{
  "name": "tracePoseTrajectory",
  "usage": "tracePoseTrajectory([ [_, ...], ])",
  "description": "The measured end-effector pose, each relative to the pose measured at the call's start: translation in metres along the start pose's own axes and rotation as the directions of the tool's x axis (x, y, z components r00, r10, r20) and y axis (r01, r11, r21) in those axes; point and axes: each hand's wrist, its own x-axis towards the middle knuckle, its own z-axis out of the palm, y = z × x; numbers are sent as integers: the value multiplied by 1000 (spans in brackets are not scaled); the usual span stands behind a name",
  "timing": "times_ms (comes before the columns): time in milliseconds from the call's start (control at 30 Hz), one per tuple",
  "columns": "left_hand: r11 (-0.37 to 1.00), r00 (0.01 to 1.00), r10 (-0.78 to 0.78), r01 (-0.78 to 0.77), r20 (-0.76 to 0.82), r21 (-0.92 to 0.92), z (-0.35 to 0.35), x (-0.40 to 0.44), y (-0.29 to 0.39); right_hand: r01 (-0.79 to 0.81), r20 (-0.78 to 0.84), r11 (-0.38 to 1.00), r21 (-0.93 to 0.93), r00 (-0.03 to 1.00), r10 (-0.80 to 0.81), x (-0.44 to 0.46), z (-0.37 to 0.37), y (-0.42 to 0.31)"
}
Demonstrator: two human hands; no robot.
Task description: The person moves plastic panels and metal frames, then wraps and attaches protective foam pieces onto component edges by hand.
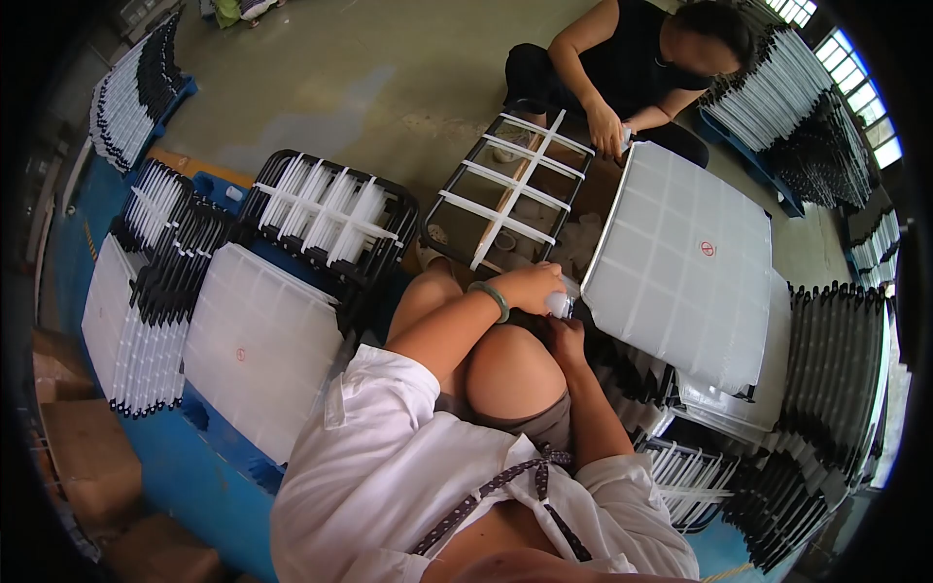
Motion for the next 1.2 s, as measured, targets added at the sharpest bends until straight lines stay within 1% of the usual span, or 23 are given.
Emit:
tracePoseTrajectory([
  [33,1000,1000,-6,6,4,26,0,0,0,15,14,1000,-26,1000,-15,3,-3,2],
  [133,988,995,-56,42,88,147,-7,0,7,45,70,993,-110,997,-38,13,-20,13],
  [200,992,993,-52,39,103,119,-6,0,2,53,129,983,-177,991,-31,13,-22,13],
  [233,994,993,-50,38,110,104,-5,1,-1,48,114,993,-109,993,-36,9,-18,11],
  [300,994,986,-104,102,130,24,-2,3,-7,42,78,999,26,996,-44,2,-9,3],
  [333,996,992,-82,79,101,32,0,3,-11,28,95,999,27,995,-30,9,-20,10],
  [433,950,965,-239,255,106,-179,-9,6,-9,63,84,998,20,994,-65,9,-18,11],
  [467,953,971,-228,239,76,-185,-7,7,-15,63,76,998,25,995,-65,9,-16,11],
  [567,927,953,-267,295,146,-232,-15,10,-15,54,64,998,31,996,-56,10,-14,12],
  [667,959,967,-249,255,62,-124,-19,12,-15,33,53,999,21,998,-34,11,-16,12],
  [733,991,990,-107,99,-89,-89,-16,13,-22,22,27,999,26,999,-23,7,-10,7],
  [767,998,986,-31,21,-163,-63,-14,14,-25,29,22,999,31,999,-29,10,-12,10],
  [867,994,1000,4,-5,-16,-106,-10,20,-29,44,-6,998,44,999,-43,18,-19,17],
  [900,981,993,-71,87,93,-175,-11,22,-28,44,-26,998,50,999,-43,18,-18,16],
  [967,918,927,-192,285,322,-274,-14,25,-25,41,-55,998,45,998,-39,17,-18,15],
  [1000,933,929,-163,255,332,-255,-16,26,-24,37,-64,999,35,997,-35,16,-18,15],
  [1100,988,963,-135,149,231,-44,-19,26,-21,7,-102,1000,-12,995,-8,14,-16,13],
  [1133,988,970,-123,141,209,-71,-18,25,-21,-7,-117,1000,-31,993,4,11,-15,11],
  [1200,985,982,-101,122,161,-122,-19,25,-22,-22,-94,996,-92,996,13,6,-12,5],
])
